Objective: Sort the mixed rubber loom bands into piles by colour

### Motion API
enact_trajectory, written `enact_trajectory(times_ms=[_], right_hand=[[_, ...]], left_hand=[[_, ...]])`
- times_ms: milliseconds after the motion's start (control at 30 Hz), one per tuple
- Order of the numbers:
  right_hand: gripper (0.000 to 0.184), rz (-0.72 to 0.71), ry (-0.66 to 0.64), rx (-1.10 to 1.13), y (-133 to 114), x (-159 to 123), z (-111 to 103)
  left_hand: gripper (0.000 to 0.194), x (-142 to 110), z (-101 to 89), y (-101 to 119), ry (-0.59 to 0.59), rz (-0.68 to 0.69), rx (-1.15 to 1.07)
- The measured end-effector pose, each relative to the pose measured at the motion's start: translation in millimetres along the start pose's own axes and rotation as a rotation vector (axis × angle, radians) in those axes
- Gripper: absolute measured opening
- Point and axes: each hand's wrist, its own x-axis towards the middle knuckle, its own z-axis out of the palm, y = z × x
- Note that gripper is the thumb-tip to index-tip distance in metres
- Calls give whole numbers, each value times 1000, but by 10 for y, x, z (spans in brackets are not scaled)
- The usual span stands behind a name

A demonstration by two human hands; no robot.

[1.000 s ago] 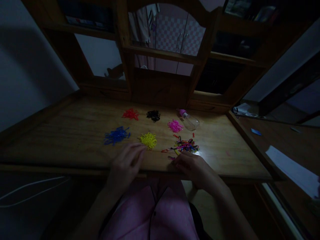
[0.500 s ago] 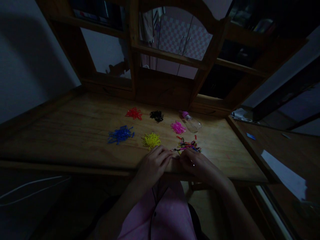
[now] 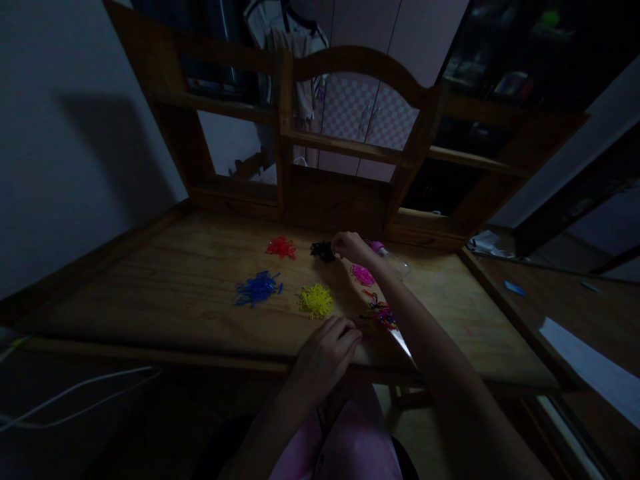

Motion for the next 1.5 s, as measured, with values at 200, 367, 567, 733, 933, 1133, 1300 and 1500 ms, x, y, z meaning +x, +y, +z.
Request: enact_trajectory(times_ms=[200, 367, 567, 733, 933, 1133, 1300, 1500], right_hand=[[19, 22, 105, 70, 63, -332, -271], [18, 29, 210, 138, 17, -1084, -564], [17, 116, 254, 221, -31, -1972, -590], [19, 229, 282, 276, -29, -2431, -437], [18, 280, 298, 360, -77, -2597, -308], [25, 230, 213, 554, -300, -2408, -269], [23, 286, 226, 723, -331, -2262, -141], [25, 343, 364, 597, -38, -1812, -277]], left_hand=[[6, 48, 30, -22, 126, -212, -22], [21, 125, 85, -31, 157, -251, -115], [21, 328, 150, -27, 13, -269, -33], [13, 415, 149, -22, -37, -272, -12], [10, 467, 91, -8, 32, -281, -129], [8, 522, 77, 84, 150, -264, -336], [4, 477, 111, 159, 228, -332, -505], [23, 278, 174, 11, 305, -432, -603]])
